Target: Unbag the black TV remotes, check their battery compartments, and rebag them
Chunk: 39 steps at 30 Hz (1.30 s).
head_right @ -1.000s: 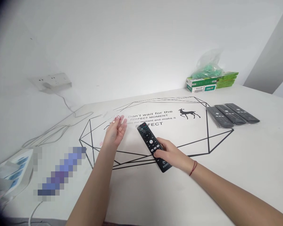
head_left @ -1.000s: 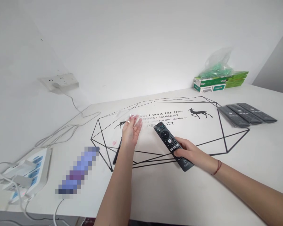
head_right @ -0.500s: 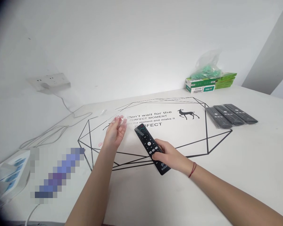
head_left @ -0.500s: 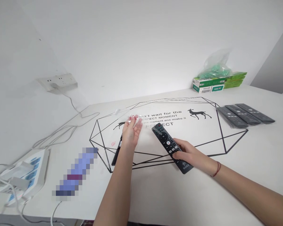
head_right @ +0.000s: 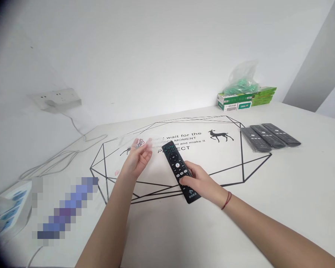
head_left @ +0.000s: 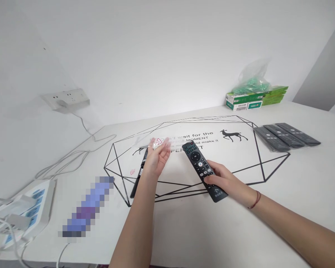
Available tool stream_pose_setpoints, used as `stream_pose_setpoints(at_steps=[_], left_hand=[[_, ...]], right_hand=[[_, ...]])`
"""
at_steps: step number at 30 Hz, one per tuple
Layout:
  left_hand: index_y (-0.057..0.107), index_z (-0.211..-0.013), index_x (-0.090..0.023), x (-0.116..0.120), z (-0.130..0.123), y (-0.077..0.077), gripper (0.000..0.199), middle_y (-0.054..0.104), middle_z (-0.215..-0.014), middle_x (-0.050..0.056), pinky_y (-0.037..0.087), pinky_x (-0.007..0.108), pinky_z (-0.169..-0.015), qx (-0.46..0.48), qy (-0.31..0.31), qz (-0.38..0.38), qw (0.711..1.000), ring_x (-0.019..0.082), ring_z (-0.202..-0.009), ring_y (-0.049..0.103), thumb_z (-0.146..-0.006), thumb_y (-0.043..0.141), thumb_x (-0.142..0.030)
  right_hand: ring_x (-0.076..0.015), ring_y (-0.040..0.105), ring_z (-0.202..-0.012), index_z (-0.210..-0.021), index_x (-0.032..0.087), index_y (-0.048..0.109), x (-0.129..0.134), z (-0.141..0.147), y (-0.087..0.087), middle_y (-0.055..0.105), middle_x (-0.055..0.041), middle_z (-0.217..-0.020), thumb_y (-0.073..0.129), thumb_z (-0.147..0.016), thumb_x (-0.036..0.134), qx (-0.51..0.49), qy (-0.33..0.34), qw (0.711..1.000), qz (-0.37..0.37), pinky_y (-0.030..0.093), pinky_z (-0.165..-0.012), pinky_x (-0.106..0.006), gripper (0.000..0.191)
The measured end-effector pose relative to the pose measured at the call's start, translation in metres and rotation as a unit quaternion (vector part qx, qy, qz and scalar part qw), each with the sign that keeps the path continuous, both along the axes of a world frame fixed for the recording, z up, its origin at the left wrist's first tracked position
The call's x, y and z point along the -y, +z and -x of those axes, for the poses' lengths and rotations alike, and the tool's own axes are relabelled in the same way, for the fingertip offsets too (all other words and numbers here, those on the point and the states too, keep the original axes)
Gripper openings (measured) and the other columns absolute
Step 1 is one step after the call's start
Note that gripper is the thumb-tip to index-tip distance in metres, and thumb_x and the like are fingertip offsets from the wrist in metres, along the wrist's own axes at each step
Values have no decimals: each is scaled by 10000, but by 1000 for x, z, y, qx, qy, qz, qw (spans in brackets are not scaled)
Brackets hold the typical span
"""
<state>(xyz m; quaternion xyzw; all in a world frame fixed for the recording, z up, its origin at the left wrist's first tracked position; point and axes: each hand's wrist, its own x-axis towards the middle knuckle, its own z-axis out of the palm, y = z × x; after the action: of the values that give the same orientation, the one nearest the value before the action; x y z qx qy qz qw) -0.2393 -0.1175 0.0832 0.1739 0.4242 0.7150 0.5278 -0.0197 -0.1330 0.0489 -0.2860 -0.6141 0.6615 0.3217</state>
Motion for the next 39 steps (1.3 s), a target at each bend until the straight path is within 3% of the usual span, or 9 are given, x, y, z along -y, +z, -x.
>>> stream_pose_setpoints(at_steps=[5, 13, 20, 32, 39], left_hand=[[286, -1352, -349, -1, 4, -2, 697, 650, -1205, 56, 539, 215, -778, 4, 2, -8, 1000, 80, -797, 683, -813, 592, -28], [327, -1333, -355, 0, 1, -4, 678, 626, -1239, 51, 523, 249, -829, -11, -15, -9, 1000, 99, -855, 674, -799, 624, -60], [360, -1296, -352, -1, 3, -5, 635, 621, -1249, 45, 526, 254, -825, -19, -28, -23, 999, 107, -883, 675, -797, 626, -64], [412, -1281, -365, 1, -2, -3, 630, 620, -1252, 51, 509, 316, -901, -33, -53, -27, 998, 134, -932, 676, -774, 668, -92], [321, -1368, -416, 1, -11, -4, 763, 625, -1239, 72, 516, 351, -900, -33, -91, -24, 995, 166, -959, 677, -766, 694, -130]], right_hand=[[-135, 414, -677, -873, 177, 536, -2, -2, 2, 443, 21, -733, 567, -703, 228, 22, -41, 999, -17, 334, -591, -252, 180], [-146, 409, -679, -948, 181, 558, -3, -4, 3, 459, 12, -736, 565, -704, 232, 11, -49, 999, -12, 334, -599, -267, 250], [-132, 403, -668, -886, 178, 557, -4, -4, 1, 449, 21, -731, 563, -712, 201, 7, -37, 999, -21, 321, -587, -256, 176], [-137, 420, -678, -933, 174, 578, -4, -4, 1, 463, 14, -741, 570, -707, 208, 17, -25, 999, -20, 343, -589, -251, 229], [-138, 467, -685, -866, 181, 589, -3, -5, 3, 524, 8, -760, 603, -730, 235, -3, 24, 1000, -6, 370, -604, -257, 147]])
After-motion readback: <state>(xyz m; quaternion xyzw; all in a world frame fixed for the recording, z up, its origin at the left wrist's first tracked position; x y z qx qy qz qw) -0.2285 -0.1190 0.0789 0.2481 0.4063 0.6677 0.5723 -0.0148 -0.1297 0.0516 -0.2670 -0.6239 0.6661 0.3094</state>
